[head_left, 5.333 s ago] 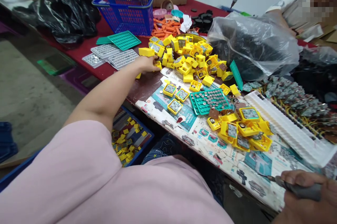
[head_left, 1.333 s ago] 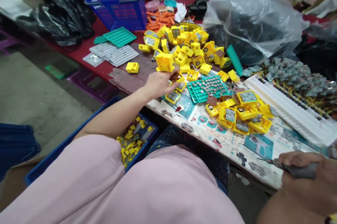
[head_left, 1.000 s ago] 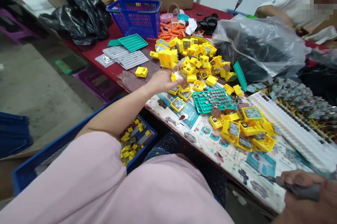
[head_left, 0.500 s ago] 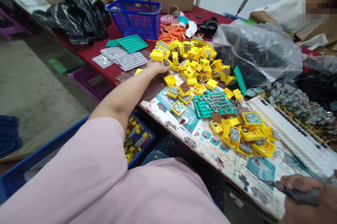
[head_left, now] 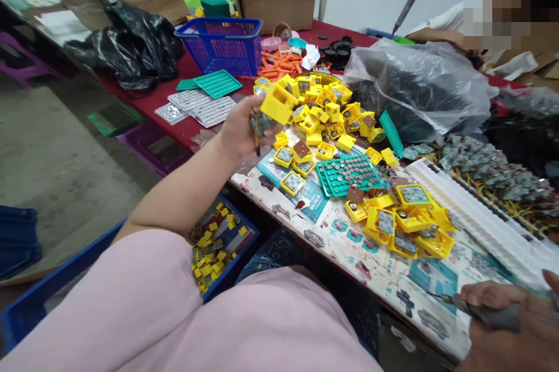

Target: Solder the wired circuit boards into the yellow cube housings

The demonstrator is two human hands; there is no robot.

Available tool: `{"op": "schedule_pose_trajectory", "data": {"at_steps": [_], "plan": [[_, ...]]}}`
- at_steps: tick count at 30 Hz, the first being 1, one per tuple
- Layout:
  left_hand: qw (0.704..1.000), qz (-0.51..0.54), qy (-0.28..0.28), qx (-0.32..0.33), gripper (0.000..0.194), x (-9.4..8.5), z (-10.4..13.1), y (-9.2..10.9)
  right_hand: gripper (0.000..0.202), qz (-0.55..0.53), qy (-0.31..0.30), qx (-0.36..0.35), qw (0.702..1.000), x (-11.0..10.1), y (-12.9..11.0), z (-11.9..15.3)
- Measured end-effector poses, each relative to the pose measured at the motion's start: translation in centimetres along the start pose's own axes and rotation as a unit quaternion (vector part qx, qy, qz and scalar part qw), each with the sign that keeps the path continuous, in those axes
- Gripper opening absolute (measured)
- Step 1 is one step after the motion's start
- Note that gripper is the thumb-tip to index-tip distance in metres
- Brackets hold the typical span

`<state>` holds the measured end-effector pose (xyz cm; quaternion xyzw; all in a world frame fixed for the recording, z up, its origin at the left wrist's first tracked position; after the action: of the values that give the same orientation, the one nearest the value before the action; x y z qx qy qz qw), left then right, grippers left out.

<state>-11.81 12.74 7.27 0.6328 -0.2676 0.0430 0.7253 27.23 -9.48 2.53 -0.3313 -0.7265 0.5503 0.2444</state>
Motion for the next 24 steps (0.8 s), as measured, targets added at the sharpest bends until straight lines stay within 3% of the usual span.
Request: {"op": "schedule_pose_trajectory", "data": {"at_steps": [3, 7, 14, 20, 22, 24], "plan": [[0.99, 0.076, -0.059, -0.105, 0.036, 3.0, 2.0, -3.4, 0.039, 0.001, 0.013, -0.017, 1.0, 0.8, -1.4, 0.5], [0.954, 0.155, -0.121, -0.228, 0.037, 5.9, 3.8, -6.9, 0.043, -0.035, 0.027, -0.027, 0.999, 0.5, -1.1, 0.6], [0.919, 0.179, -0.16, -0.313, 0.039, 8.7, 4.5, -9.7, 0.046, -0.074, 0.001, -0.062, 0.995, -1.0, 0.2, 0.8], [0.937, 0.081, -0.15, -0.305, 0.046, 9.4, 4.6, -10.3, 0.039, -0.066, 0.012, -0.065, 0.996, -1.2, -0.3, 1.0], [0.953, -0.003, -0.165, -0.254, 0.055, 9.0, 4.6, -10.3, 0.038, -0.066, 0.012, -0.07, 0.995, -1.3, -0.3, 1.0], [0.964, -0.133, -0.169, -0.159, 0.063, 8.4, 4.6, -10.2, 0.037, -0.063, 0.015, -0.079, 0.995, -1.4, -0.2, 1.0]]}}
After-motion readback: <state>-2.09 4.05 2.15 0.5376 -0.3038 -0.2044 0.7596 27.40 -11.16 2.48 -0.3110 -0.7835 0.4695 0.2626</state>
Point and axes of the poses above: each hand's wrist, its own z-axis away from the middle knuckle, its own x-axis out of the palm, y = z × x, the point moved 3 cm from there along -z, towards the middle knuckle, and after that the axes turned 1 degree about -y, right-handed, at the moved point
